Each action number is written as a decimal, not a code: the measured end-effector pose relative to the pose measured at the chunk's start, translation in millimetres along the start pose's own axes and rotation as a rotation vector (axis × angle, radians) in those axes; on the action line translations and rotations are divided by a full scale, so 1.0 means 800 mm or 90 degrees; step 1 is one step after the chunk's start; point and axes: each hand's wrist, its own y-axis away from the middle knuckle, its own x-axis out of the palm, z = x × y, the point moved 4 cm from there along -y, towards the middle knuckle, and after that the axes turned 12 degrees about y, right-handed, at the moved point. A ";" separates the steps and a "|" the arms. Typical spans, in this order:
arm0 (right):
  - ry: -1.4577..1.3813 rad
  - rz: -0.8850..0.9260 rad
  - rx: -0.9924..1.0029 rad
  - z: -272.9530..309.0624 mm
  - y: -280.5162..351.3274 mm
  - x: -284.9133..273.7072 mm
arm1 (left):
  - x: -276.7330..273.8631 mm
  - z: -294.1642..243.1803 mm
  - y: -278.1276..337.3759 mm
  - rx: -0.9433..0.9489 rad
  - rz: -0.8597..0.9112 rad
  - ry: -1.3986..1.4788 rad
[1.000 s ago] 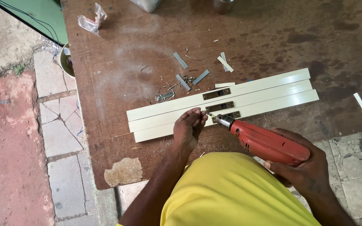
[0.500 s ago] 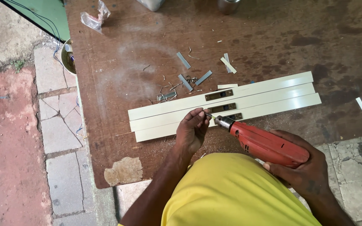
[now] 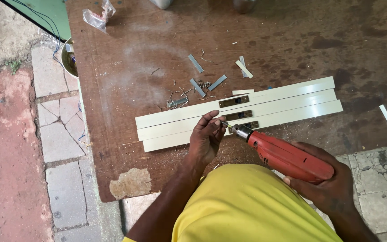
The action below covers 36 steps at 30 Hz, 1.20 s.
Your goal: Attach metal hinges to PVC or aluminum profiles using an electric drill for window assembly.
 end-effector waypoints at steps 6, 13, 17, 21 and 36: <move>0.041 0.005 -0.092 0.013 0.003 0.002 | 0.002 0.002 -0.008 -0.034 0.000 0.038; 0.065 0.017 -0.304 0.073 0.007 0.004 | 0.008 -0.006 -0.008 -0.056 0.071 -0.002; 0.208 -0.023 -0.376 0.088 0.008 0.004 | 0.014 -0.007 -0.006 -0.051 0.062 -0.018; 0.232 -0.042 -0.394 0.090 0.010 0.006 | 0.007 0.009 -0.009 -0.072 0.076 0.072; 0.226 -0.188 -0.169 0.013 -0.002 -0.046 | 0.019 0.042 -0.113 0.087 0.113 -1.397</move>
